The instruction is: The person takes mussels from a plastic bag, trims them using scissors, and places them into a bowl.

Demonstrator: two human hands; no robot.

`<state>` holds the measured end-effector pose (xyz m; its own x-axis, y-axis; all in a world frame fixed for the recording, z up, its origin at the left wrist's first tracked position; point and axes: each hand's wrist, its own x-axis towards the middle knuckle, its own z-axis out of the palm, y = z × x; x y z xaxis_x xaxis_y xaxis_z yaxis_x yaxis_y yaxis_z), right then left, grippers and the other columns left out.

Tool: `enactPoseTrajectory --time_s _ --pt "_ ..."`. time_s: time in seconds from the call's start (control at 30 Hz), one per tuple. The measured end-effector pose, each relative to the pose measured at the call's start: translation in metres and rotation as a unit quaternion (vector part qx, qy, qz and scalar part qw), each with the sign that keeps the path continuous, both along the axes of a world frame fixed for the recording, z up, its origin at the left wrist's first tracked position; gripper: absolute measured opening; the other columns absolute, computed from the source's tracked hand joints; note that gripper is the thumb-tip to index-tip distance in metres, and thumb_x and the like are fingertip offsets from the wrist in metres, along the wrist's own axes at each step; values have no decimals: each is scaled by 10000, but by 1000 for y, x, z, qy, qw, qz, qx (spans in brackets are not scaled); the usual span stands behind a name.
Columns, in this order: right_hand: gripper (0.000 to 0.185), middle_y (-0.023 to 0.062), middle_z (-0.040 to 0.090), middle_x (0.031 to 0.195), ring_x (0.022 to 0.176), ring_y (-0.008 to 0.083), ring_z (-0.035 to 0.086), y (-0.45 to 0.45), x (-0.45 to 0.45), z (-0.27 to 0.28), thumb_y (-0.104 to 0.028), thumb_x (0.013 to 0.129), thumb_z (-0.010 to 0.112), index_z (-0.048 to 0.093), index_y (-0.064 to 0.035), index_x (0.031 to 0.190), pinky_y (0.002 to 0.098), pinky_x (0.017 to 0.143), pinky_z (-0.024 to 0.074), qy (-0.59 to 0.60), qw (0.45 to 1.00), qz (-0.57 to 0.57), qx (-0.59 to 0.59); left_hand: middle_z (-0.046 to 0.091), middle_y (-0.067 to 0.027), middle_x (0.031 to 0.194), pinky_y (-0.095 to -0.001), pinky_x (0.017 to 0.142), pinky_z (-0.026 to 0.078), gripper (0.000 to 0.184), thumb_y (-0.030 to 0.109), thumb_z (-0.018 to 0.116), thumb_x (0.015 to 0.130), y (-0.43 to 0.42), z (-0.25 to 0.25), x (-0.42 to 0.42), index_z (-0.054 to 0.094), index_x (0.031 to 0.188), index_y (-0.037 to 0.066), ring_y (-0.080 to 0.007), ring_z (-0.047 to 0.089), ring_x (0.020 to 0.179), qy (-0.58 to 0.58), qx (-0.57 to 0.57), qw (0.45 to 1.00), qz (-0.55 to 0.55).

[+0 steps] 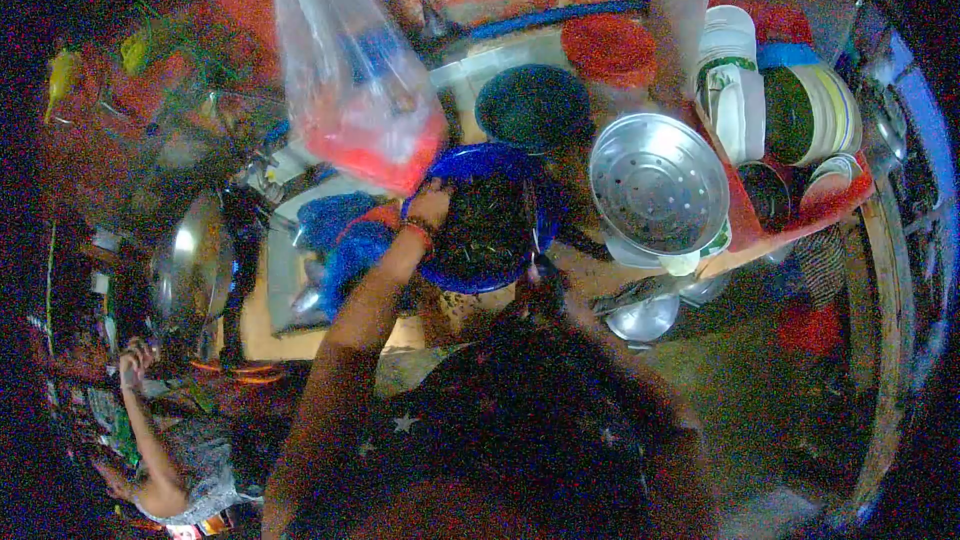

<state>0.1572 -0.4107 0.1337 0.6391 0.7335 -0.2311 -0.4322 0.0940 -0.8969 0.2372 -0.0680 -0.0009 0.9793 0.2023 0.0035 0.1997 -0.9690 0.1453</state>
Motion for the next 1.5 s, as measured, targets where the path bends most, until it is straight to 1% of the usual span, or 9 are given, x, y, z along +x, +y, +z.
enactPoseTrajectory --time_s 0.27,0.3,0.43,0.53,0.63,0.93,1.13,1.33,1.5 --pt "375 34 514 593 531 132 520 7 2 -2 -433 823 471 497 -59 793 260 493 420 -17 999 19 36 551 -172 904 -391 781 450 194 153 479 813 -41 110 -56 502 906 -16 -322 550 846 -106 -218 970 30" --pt "405 52 507 602 561 129 530 10 4 -3 -442 825 462 487 -38 831 249 517 420 -17 998 65 14 570 -107 771 -373 713 493 164 162 478 826 -41 113 -65 513 831 2 -271 579 764 -86 -523 840 112" --pt "358 53 517 631 579 131 535 49 -4 12 -402 816 500 492 -45 838 257 524 431 212 952 121 187 564 -76 765 -358 662 515 136 137 467 826 -50 131 -121 502 794 10 -239 581 775 -191 -744 596 233" --pt "295 58 534 700 620 143 530 83 -13 23 -321 785 566 505 -42 859 266 531 418 -175 935 243 -189 563 -143 834 -370 672 515 130 101 469 796 -41 131 -152 468 823 -26 -287 579 782 -197 -873 399 201" --pt "290 60 519 659 604 152 506 115 -29 22 -297 781 584 506 -29 857 291 549 400 -359 921 153 -9 498 -295 948 -442 800 455 268 132 408 750 -45 142 -176 401 881 -101 -425 512 913 -182 -948 181 191" --pt "299 76 529 646 583 130 471 175 -54 -25 -292 763 616 536 -13 834 296 553 403 -343 895 241 -152 558 -237 894 -456 754 451 214 233 327 855 -38 133 -220 471 797 85 -375 544 873 -281 -891 284 215" --pt "285 145 545 638 564 275 537 193 -68 -37 -258 755 613 528 -8 862 357 560 420 -499 839 169 -134 563 -194 820 -434 743 455 296 285 296 898 -17 88 -236 471 800 66 -325 552 776 -389 -877 145 242" --pt "298 182 530 736 721 350 531 189 -100 59 -234 690 659 492 -30 828 384 600 408 -573 793 199 45 563 -130 742 -357 698 456 489 506 399 817 -13 110 -231 464 934 36 -233 536 725 -557 -752 293 196" --pt "259 224 514 660 626 387 538 203 -87 35 -204 758 581 435 -2 830 422 565 409 -496 814 229 -197 550 -111 772 -320 698 436 556 512 358 830 -18 122 -231 388 1078 15 -212 520 709 -569 -697 389 197"
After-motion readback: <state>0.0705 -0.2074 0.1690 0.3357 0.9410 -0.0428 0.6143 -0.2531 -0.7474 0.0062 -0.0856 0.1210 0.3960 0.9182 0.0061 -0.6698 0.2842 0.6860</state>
